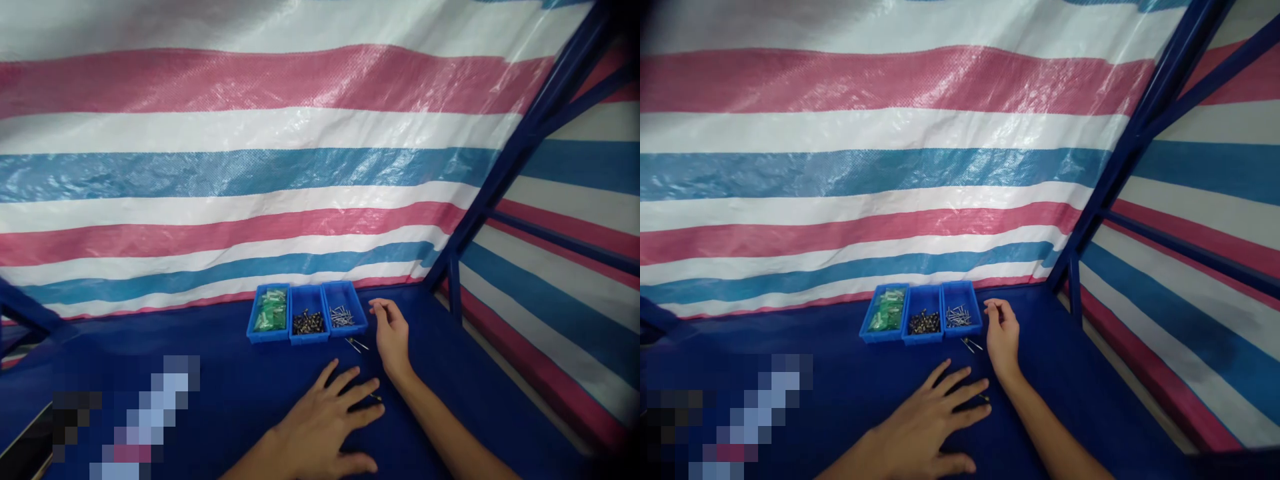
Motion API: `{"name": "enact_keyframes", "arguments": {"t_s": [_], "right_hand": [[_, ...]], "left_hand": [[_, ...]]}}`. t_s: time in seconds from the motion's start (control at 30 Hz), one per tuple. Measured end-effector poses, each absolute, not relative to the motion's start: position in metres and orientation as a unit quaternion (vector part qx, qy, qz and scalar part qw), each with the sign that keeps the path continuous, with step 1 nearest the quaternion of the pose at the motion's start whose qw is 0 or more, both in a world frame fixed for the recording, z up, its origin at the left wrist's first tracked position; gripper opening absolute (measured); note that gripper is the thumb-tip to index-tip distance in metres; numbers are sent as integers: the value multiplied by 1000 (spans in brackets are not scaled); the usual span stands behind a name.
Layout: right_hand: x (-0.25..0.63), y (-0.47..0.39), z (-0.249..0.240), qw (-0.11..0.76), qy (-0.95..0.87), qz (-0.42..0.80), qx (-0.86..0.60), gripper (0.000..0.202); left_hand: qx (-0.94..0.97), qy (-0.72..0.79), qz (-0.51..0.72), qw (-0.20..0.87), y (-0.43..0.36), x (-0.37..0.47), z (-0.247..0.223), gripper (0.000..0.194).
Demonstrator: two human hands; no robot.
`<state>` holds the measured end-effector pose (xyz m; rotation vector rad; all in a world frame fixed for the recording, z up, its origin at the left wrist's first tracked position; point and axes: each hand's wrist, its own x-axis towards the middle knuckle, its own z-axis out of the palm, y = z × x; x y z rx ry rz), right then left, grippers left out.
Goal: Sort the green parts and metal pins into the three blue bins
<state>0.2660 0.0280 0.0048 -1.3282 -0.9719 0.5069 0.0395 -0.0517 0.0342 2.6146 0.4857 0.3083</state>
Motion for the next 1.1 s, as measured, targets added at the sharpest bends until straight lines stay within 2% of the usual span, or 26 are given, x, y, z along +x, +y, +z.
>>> {"name": "enact_keyframes", "arguments": {"t_s": [0.1, 0.37, 0.43, 0.53, 0.6, 0.93, 1.1], "right_hand": [[265, 30, 4, 659, -412, 245, -579, 27], [266, 33, -1, 666, -370, 291, -579, 27], [266, 33, -2, 663, -369, 301, -577, 26], [264, 32, -3, 661, -371, 311, -573, 25], [262, 32, -2, 660, -373, 314, -571, 25], [267, 33, -2, 658, -374, 311, -575, 24], [267, 33, -1, 655, -376, 314, -576, 25]], "left_hand": [[952, 181, 117, 219, -52, 42, 33, 66], [945, 216, 190, 158, -48, 47, 25, 30], [947, 220, 182, 147, -49, 49, 26, 33], [958, 201, 158, 133, -53, 50, 29, 53], [962, 187, 153, 129, -54, 50, 30, 57], [929, 251, 239, 129, -43, 39, 20, 16], [904, 314, 269, 110, -34, 32, 12, 18]]}}
